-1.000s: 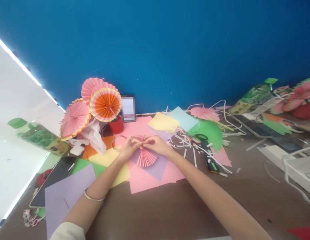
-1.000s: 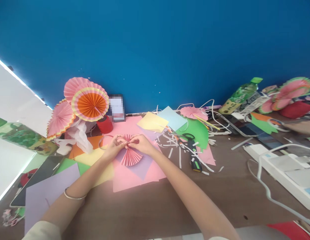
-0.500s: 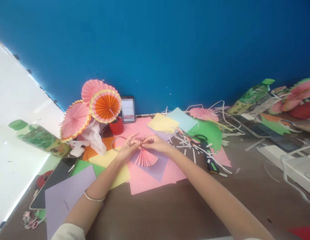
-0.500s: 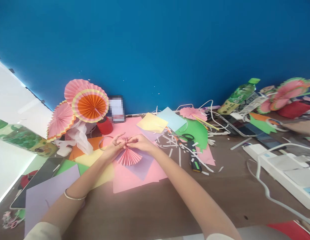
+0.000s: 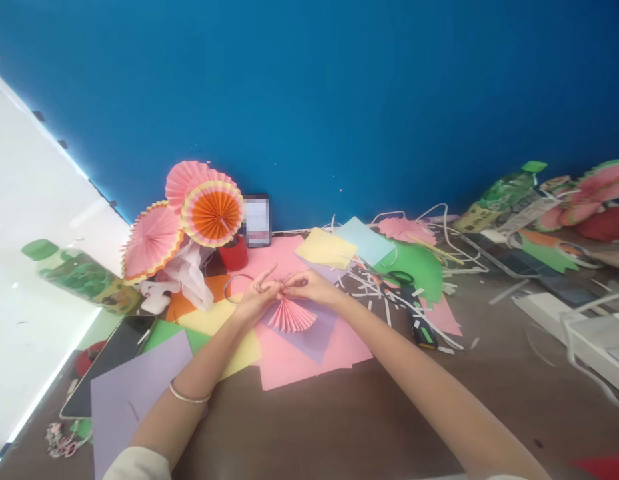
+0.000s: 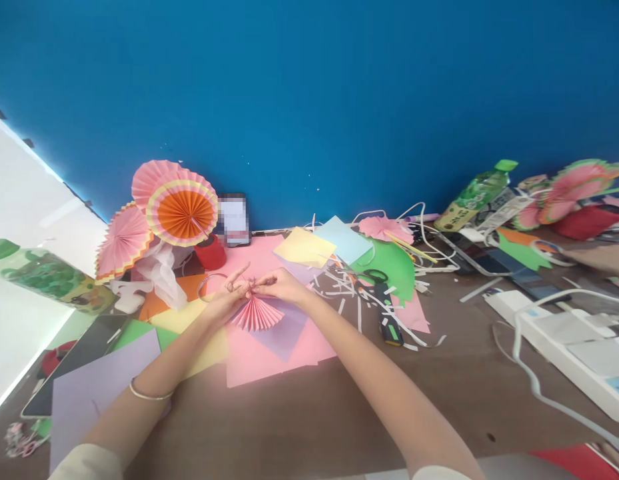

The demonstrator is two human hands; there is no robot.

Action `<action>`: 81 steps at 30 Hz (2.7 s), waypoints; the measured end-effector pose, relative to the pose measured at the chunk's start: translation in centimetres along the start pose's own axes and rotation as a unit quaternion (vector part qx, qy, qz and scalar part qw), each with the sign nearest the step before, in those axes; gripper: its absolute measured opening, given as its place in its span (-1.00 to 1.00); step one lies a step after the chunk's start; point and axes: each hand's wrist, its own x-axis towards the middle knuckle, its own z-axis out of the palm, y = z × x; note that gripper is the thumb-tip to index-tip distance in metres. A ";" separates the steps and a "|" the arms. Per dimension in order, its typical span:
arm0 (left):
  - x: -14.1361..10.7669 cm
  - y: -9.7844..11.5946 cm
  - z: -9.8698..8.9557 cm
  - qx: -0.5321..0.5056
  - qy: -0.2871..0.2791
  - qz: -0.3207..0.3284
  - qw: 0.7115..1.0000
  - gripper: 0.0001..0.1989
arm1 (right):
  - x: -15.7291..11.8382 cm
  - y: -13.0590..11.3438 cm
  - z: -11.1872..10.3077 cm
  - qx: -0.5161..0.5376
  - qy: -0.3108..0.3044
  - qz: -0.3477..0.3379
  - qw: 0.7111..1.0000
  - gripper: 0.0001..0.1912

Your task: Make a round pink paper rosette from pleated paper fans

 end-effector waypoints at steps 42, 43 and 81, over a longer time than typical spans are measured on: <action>0.0 -0.2 -0.4 0.008 -0.012 -0.021 1.000 -0.18 | -0.3 -0.6 0.3 0.013 -0.013 0.034 0.999 -0.64; 0.0 -0.2 -0.4 0.009 -0.011 -0.021 1.000 -0.18 | -0.3 -0.5 0.3 0.015 -0.013 0.032 0.999 -0.65; 0.1 -1.4 -0.4 0.214 0.084 0.042 0.972 -0.36 | -1.2 3.4 2.6 -0.207 0.160 -0.157 0.952 -0.85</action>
